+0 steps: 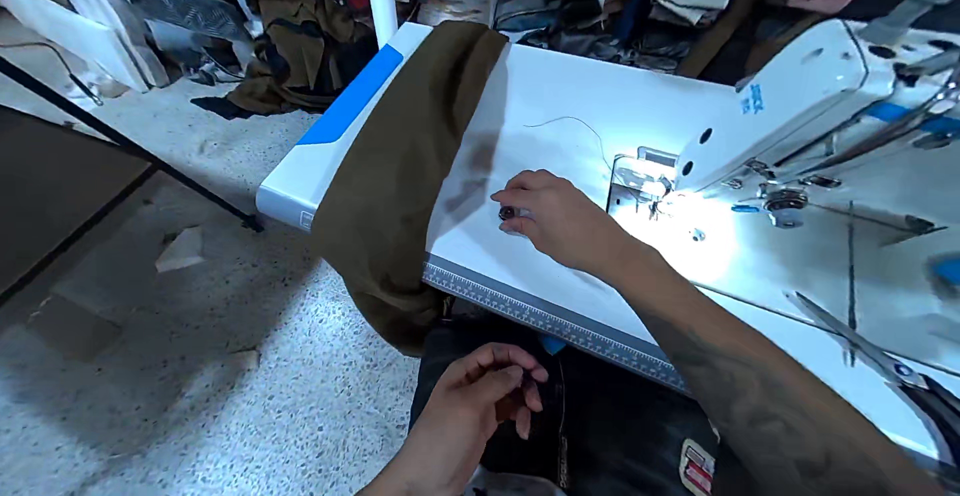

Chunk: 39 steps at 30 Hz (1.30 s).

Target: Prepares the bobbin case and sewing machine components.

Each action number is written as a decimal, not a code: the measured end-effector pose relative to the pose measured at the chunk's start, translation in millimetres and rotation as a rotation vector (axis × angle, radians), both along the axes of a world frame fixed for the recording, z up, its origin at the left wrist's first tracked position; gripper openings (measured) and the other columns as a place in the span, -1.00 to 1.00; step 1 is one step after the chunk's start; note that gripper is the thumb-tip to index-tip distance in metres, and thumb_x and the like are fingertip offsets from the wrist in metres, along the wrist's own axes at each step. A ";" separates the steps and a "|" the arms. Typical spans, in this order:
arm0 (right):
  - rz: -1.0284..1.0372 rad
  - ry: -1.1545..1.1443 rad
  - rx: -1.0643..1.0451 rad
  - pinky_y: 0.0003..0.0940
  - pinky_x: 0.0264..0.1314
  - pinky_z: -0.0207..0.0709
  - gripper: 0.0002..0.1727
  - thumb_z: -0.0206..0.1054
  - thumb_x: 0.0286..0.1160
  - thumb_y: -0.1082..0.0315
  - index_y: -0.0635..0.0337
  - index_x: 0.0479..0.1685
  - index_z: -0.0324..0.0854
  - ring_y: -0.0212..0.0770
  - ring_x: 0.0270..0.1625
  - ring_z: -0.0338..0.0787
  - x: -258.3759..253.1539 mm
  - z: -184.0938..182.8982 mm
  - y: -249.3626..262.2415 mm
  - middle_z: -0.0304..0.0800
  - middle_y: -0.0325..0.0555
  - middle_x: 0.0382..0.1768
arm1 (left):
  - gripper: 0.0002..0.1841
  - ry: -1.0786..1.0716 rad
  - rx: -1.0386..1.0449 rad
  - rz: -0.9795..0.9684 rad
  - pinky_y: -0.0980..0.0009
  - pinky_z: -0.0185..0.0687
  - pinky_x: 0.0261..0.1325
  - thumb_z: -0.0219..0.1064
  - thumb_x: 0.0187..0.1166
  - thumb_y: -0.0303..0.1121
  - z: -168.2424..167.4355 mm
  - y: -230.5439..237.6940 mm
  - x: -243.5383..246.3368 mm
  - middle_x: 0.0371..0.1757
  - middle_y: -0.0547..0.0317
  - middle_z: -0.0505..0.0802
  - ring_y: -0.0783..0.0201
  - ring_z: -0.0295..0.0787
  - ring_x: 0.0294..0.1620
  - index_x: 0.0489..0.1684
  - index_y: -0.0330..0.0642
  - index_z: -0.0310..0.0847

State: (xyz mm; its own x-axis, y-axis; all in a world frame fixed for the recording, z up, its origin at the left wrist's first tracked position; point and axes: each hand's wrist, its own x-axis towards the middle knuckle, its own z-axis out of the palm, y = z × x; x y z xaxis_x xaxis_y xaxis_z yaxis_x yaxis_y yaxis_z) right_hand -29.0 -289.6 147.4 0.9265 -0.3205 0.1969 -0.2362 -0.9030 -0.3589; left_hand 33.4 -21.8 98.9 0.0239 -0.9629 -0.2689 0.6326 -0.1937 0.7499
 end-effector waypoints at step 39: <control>-0.252 -1.100 1.166 -0.11 0.06 0.84 -0.76 0.47 0.57 0.23 0.17 0.01 0.69 -0.04 -0.09 0.93 -213.3 -23.1 139.2 0.87 0.09 -0.23 | -0.82 -0.675 -0.505 -0.254 0.57 0.65 -0.29 0.26 0.78 -0.28 35.3 -61.7 -69.0 -0.13 0.21 0.80 0.48 0.67 -0.33 -0.02 -0.17 0.72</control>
